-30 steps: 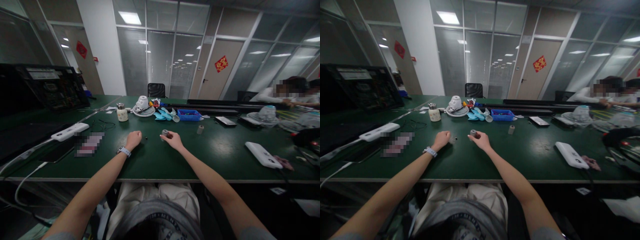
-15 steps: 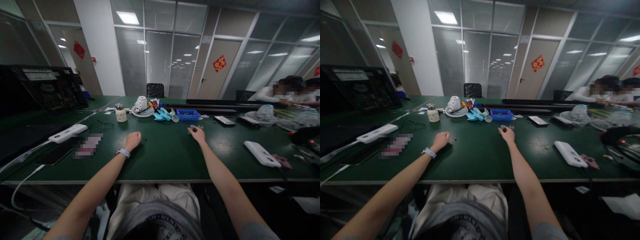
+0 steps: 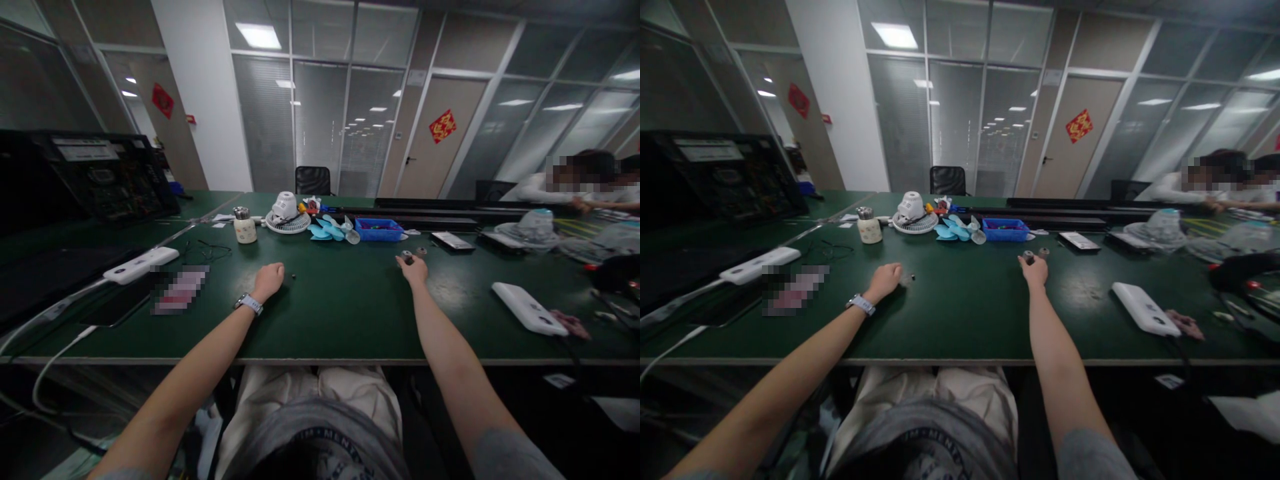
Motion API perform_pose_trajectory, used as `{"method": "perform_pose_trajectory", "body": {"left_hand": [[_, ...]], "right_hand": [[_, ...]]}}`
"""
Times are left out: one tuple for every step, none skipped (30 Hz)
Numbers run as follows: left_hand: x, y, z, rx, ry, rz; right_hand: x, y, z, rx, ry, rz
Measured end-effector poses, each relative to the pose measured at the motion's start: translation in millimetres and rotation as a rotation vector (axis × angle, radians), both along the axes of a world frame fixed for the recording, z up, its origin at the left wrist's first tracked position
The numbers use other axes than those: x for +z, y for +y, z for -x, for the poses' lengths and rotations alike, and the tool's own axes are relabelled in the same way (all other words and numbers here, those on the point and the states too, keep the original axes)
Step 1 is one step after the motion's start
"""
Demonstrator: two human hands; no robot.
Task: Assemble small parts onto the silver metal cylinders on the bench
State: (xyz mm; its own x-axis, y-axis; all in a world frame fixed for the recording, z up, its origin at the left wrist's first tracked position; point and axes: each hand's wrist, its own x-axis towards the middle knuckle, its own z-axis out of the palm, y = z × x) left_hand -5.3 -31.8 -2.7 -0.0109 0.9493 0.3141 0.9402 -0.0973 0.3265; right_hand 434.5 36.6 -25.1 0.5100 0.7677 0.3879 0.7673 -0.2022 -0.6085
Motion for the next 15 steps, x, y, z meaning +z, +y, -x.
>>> {"method": "perform_pose_trajectory", "body": {"left_hand": [[-0.8,0.5,0.5,-0.004,-0.002,-0.003],[-1.5,1.0,1.1,-0.010,-0.008,-0.006],[-2.0,1.4,1.6,-0.016,-0.019,-0.009],[-2.3,1.7,2.0,-0.021,-0.033,-0.012],[-2.4,1.9,2.4,-0.027,-0.051,-0.014],[-2.4,2.1,2.6,-0.029,-0.069,-0.012],[-2.2,2.2,2.7,-0.029,-0.085,-0.005],[-2.0,2.2,2.7,-0.027,-0.097,0.001],[-1.8,2.3,2.6,-0.026,-0.105,0.004],[-1.7,2.3,2.6,-0.025,-0.108,0.006],[-1.7,2.2,2.6,-0.027,-0.108,0.006],[-1.8,2.1,2.6,-0.030,-0.107,0.006],[-1.8,1.9,2.8,-0.034,-0.106,0.003],[-1.8,1.7,2.9,-0.036,-0.106,0.003],[-1.6,1.3,3.1,-0.036,-0.105,0.003]], "right_hand": [[1.1,-1.9,0.2,-0.012,0.004,-0.004],[3.2,-4.5,2.2,-0.034,0.009,-0.021],[6.7,-8.1,6.2,-0.067,0.011,-0.056],[11.4,-12.4,12.6,-0.105,0.008,-0.113],[16.9,-17.3,21.8,-0.135,-0.003,-0.188],[22.7,-22.7,33.9,-0.141,-0.017,-0.270],[28.1,-28.1,49.2,-0.096,-0.025,-0.338],[32.3,-33.5,67.3,0.009,-0.023,-0.374],[34.6,-38.4,88.1,0.160,-0.006,-0.375],[34.6,-42.8,110.9,0.365,0.033,-0.323],[32.3,-46.3,134.8,0.588,0.081,-0.226],[28.2,-48.9,158.9,0.709,0.086,-0.161],[22.8,-50.5,182.2,0.812,0.092,-0.100],[16.9,-51.2,204.0,0.916,0.118,-0.031],[11.3,-50.9,223.6,0.974,0.132,0.016]]}}
